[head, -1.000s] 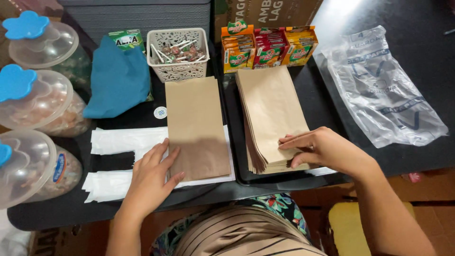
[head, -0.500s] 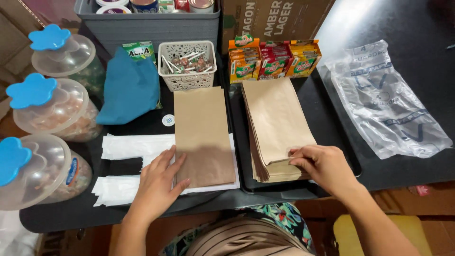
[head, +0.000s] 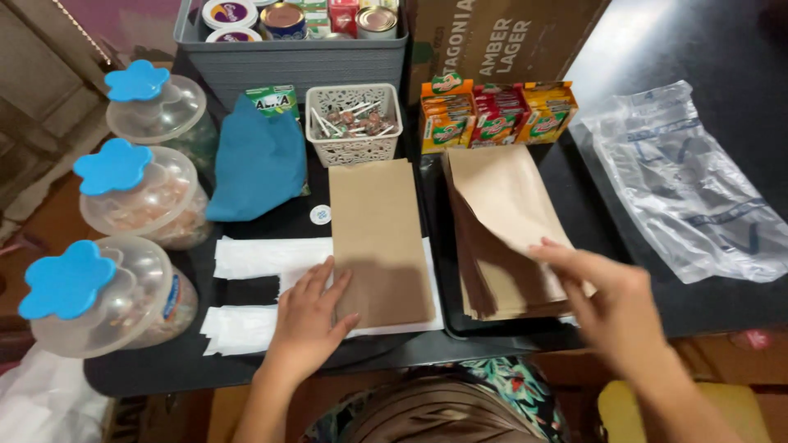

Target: Organizing and stacking paper and plastic bags on a tray

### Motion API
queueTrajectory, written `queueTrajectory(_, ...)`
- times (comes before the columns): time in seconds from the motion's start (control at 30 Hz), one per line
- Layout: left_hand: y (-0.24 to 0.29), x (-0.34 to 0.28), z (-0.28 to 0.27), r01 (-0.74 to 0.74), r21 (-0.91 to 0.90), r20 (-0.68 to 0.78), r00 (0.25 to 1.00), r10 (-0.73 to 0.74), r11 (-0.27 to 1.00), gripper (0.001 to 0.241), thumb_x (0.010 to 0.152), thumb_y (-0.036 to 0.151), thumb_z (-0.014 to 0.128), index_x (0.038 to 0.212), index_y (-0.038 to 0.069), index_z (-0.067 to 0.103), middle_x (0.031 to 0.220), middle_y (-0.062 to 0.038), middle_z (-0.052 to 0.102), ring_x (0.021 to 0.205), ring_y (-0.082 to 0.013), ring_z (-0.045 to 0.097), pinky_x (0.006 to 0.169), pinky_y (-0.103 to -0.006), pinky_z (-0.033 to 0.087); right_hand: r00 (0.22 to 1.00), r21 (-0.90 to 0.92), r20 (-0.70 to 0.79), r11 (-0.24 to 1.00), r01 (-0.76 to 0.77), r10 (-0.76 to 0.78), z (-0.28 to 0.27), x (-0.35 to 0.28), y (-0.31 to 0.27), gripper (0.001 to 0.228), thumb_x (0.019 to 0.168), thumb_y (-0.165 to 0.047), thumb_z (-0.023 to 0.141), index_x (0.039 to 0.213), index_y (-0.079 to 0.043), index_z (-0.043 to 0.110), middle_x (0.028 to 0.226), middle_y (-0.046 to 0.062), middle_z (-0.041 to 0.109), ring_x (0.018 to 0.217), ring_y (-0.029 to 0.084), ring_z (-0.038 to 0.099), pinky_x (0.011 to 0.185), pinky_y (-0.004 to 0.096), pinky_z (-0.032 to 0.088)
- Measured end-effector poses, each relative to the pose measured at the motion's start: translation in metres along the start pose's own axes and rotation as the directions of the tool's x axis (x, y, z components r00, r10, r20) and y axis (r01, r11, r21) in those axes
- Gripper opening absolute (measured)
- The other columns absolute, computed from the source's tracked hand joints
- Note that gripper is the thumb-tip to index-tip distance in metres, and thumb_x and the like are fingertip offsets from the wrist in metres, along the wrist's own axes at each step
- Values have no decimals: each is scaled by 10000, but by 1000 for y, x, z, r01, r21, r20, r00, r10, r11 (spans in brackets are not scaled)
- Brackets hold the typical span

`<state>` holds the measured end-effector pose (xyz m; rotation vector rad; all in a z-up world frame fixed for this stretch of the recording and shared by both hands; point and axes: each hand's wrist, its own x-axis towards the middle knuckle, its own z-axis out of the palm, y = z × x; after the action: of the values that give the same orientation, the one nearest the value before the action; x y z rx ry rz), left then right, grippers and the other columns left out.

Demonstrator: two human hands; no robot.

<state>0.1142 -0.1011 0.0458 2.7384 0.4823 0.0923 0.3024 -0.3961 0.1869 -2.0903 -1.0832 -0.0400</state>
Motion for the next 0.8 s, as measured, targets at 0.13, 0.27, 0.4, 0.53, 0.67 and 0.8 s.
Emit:
queueTrajectory(0.13,-3,0,3,-60,18,-69,996,61,998,651,748,410,654,1336,198,473,1489,-121,311,1322,-332,327,954,-505,320,946,-74,72,944,320,-315,77,-4,-28,411,870,6,420,1235,-85,584,1297,139,578,1257,301,526,1067,386,396)
queueTrajectory(0.27,-1,-2,1,-84,-28,-185,980,78,996,677,723,164,561,1370,94,375,1458,-132,370,1307,-325,372,972,-485,329,857,-110,94,850,515,-507,145,5,-38,256,942,-86,441,1103,-65,638,1155,118,632,1131,376,577,940,449,460)
queueTrajectory(0.4,10,1,-17,24,-291,-101,993,-55,956,714,715,-16,442,1401,18,246,1417,-152,419,1277,-320,398,1006,-483,285,865,-206,194,843,497,-462,176,3,-21,235,915,-98,508,1119,-93,623,1167,89,611,1126,357,550,949,438,406)
queueTrajectory(0.53,7,4,-15,50,-263,-23,998,-59,964,680,804,53,461,1441,30,224,1439,-122,378,1351,-257,305,1026,-476,244,884,-220,245,865,451,-398,187,0,-11,308,906,-124,505,1199,-118,600,1253,96,579,1193,344,509,982,443,386)
queueTrajectory(0.67,2,1,-5,-36,-61,-76,997,31,997,685,857,451,480,1410,77,323,1503,-108,317,1368,-272,294,1003,-468,270,855,13,322,905,425,-406,163,8,-21,395,929,-154,526,1304,-36,486,1337,189,506,1267,403,436,1057,473,343)
queueTrajectory(0.8,0,3,2,-53,26,-150,987,57,998,741,786,478,593,1390,104,382,1493,-100,348,1349,-275,333,970,-450,312,880,203,343,941,272,-329,76,23,-24,553,794,-87,712,1304,-70,500,1374,117,503,1350,314,375,1123,423,281)
